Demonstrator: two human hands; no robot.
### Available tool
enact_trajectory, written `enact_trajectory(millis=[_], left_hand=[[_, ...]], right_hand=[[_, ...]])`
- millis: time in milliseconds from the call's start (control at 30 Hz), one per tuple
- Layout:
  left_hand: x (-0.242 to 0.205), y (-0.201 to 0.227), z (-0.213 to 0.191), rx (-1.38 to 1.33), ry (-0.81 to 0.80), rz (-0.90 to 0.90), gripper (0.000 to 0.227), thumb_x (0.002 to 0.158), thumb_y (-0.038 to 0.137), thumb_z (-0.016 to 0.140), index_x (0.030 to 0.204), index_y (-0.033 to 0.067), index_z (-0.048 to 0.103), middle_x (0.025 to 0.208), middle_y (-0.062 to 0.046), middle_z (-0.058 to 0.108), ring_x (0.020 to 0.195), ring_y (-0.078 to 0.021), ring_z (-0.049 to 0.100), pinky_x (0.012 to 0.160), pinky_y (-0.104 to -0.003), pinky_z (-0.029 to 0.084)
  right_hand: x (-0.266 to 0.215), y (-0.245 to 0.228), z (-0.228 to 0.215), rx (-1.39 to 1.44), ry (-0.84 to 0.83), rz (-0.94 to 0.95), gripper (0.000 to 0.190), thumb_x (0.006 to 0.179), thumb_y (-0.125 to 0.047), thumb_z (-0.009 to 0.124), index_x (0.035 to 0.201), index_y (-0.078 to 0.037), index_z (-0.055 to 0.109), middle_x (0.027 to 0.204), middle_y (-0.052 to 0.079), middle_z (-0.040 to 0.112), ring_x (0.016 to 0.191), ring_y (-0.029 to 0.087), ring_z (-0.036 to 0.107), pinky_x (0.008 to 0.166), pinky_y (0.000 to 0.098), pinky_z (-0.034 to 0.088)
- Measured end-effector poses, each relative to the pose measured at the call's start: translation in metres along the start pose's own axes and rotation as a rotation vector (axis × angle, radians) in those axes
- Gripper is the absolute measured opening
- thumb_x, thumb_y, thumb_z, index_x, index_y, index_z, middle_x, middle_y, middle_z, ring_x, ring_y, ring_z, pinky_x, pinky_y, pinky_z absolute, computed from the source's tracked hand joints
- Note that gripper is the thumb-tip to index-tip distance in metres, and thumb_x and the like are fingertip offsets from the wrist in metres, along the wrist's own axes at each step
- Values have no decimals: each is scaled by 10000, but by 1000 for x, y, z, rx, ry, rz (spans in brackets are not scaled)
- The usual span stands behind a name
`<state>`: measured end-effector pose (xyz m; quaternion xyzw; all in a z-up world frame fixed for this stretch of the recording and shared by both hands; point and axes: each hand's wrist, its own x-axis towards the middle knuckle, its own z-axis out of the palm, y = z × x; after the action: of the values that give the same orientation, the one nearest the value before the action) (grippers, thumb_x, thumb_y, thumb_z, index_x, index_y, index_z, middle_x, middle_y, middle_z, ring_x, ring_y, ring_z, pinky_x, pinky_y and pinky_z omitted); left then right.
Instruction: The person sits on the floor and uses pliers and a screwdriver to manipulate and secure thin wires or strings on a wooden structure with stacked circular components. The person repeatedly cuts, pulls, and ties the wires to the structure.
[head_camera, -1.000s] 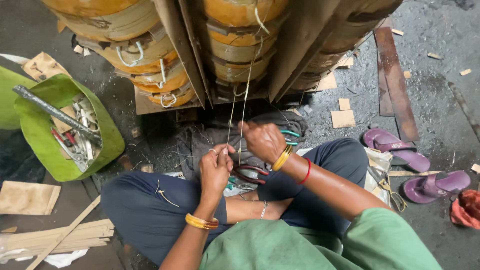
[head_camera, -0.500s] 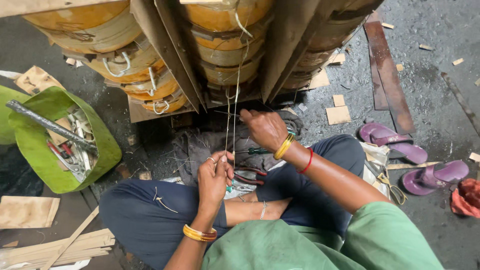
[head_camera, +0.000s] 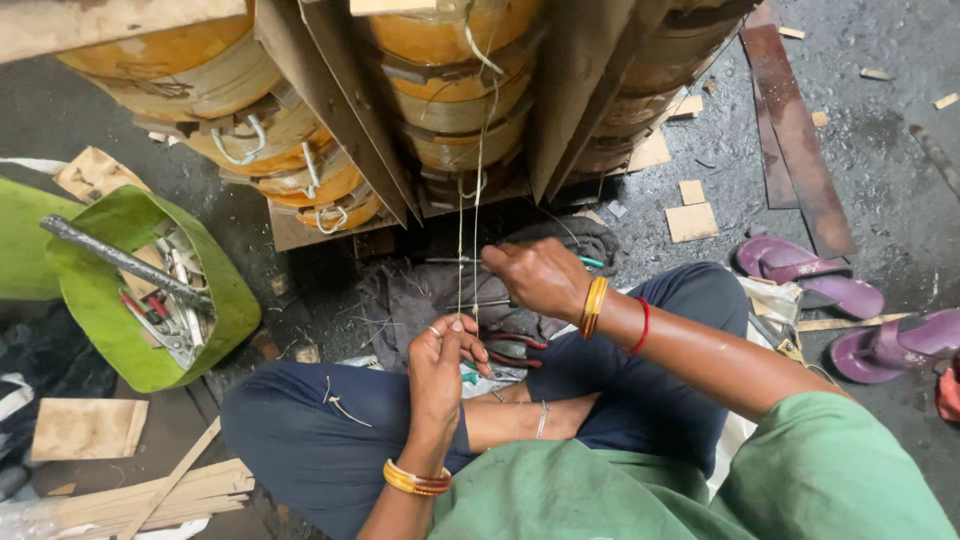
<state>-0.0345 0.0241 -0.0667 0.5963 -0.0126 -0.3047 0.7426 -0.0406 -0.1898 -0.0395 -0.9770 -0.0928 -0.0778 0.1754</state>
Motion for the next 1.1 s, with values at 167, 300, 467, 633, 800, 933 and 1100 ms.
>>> enact_trajectory(millis=[167, 300, 467, 633, 800, 933, 1100], left_hand=[[4, -6, -5, -55, 21, -17, 250, 1052, 161, 502, 961, -24, 643, 652, -93, 652, 515, -152, 604, 499, -282, 505], [0, -11, -6, -20, 4, 21, 247, 1044, 166, 505, 957, -19, 643, 652, -92, 656, 513, -152, 612, 503, -274, 512], [-10, -12, -4, -5, -5, 28, 268, 1053, 174, 499, 935, -24, 635, 638, -97, 651, 497, -152, 607, 497, -269, 495], [-3, -20, -14, -16, 28, 11, 259, 1044, 166, 493, 935, -19, 636, 643, -96, 656, 502, -149, 606, 496, -280, 514], [-30, -32, -22, 4, -2, -8, 253, 1050, 150, 491, 931, -23, 633, 653, -104, 662, 517, -156, 621, 518, -282, 530], [-41, -29, -37, 88, -202, -93, 229, 1028, 137, 502, 1003, -39, 648, 784, -135, 734, 684, -181, 719, 678, -301, 594], [57, -3, -58, 67, -236, -103, 417, 1034, 245, 479, 1349, 22, 640, 1218, -35, 763, 1037, -113, 685, 914, -297, 528]], right_hand=[[-3, -15, 3, 72, -34, -215, 204, 815, -117, 632, 1004, -47, 598, 770, 163, 688, 647, 364, 694, 502, 473, 528], [-5, -13, 3, -39, 2, 28, 149, 809, -80, 625, 948, -61, 575, 776, 139, 684, 658, 349, 695, 514, 473, 526], [-17, -8, -5, 12, 20, -84, 191, 751, -84, 645, 922, -53, 567, 777, 123, 672, 682, 353, 694, 511, 463, 523], [-11, -23, 7, 101, -41, -157, 247, 739, -182, 706, 913, -59, 582, 750, 127, 659, 676, 346, 696, 534, 460, 536], [-35, -39, 11, 234, -57, -122, 205, 802, -153, 693, 958, -64, 595, 777, 108, 669, 671, 358, 671, 544, 461, 524], [-68, -14, 11, 309, 94, -22, 121, 844, -98, 661, 885, -41, 562, 690, 139, 591, 640, 360, 634, 547, 453, 484], [-95, -16, 38, 397, 302, 227, 170, 988, -101, 628, 868, -3, 559, 691, 160, 565, 606, 352, 597, 537, 418, 441]])
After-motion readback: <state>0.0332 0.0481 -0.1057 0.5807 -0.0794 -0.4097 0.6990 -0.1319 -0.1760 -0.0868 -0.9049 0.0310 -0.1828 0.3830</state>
